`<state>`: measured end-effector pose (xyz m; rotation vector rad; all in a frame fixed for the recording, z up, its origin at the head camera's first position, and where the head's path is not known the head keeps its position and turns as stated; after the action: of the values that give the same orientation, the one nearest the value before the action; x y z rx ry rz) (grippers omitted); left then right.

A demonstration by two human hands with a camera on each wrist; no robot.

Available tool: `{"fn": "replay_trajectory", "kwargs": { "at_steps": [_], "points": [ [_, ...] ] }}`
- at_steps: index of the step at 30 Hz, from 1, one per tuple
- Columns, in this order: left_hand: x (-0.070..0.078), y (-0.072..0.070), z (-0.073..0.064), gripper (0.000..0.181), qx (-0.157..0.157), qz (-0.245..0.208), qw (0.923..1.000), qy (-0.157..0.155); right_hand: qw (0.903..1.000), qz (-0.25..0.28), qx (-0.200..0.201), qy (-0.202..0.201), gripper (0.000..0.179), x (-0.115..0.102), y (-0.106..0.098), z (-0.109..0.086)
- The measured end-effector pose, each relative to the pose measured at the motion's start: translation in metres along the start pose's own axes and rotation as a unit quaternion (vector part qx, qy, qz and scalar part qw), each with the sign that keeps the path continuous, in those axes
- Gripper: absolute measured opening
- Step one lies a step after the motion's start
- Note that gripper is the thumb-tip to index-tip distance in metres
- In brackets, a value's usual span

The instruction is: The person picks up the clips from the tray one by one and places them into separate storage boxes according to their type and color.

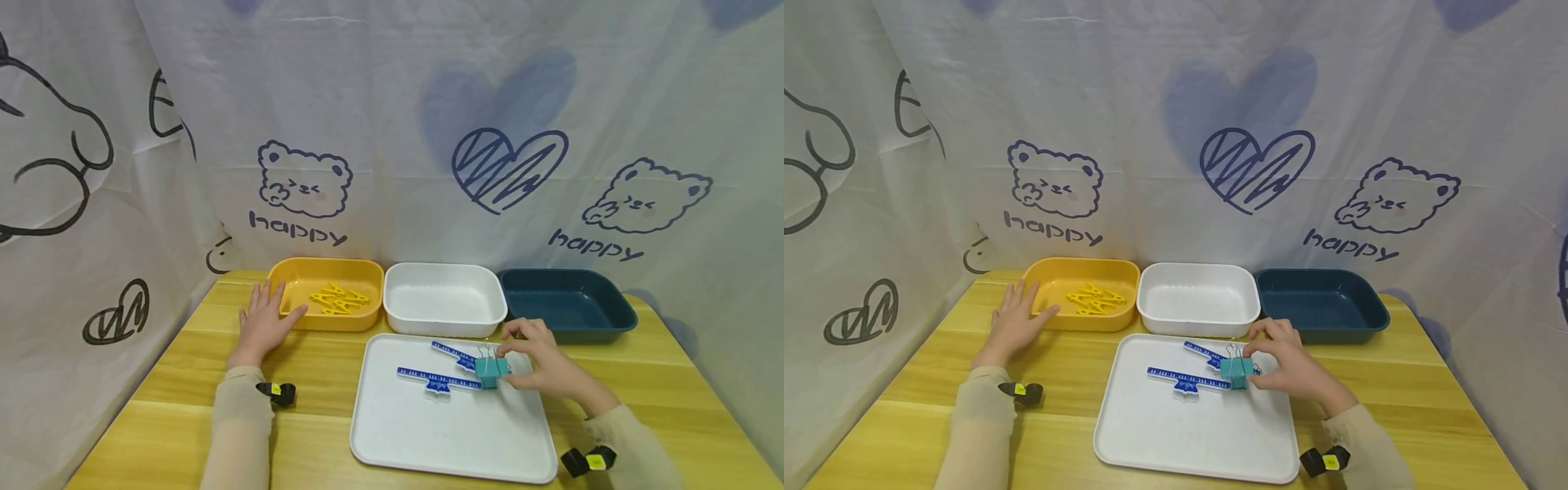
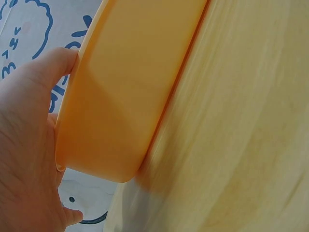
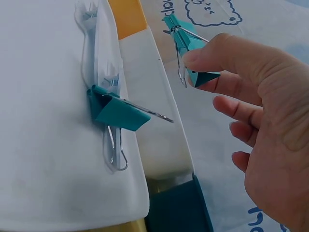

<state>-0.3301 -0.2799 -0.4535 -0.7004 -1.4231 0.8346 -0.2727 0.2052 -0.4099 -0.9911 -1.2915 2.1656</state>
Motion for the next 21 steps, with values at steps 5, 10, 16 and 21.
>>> {"fn": "replay_trajectory", "kwargs": {
  "at_steps": [5, 10, 16, 21],
  "points": [
    [0.000, 0.000, -0.001, 0.092, -0.002, 0.000, 1.0000, -0.002, 0.9999, 0.002, 0.007, -0.016, 0.031, 0.000, -0.001, 0.010],
    [0.001, 0.000, -0.001, 0.092, -0.002, -0.003, 1.0000, -0.004, 0.9999, 0.010, -0.007, -0.005, 0.027, -0.004, -0.003, 0.020],
    [0.003, -0.001, -0.003, 0.091, 0.001, -0.005, 1.0000, -0.003, 0.9996, 0.007, -0.024, 0.014, 0.023, -0.006, -0.004, 0.030],
    [0.003, -0.001, -0.002, 0.091, 0.005, -0.009, 0.9999, -0.004, 0.9995, 0.003, -0.025, 0.018, 0.023, -0.004, -0.004, 0.036]
  ]
}}
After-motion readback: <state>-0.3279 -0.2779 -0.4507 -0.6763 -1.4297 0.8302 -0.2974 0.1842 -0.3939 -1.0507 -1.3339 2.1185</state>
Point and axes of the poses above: each hand's wrist, its own z-axis towards the middle knuckle, its own y-axis out of the palm, x = y × z, the point moved 5 cm from there along z, towards the middle knuckle, and after that the axes turned 5 degrees about -z, right-handed, at the moved point
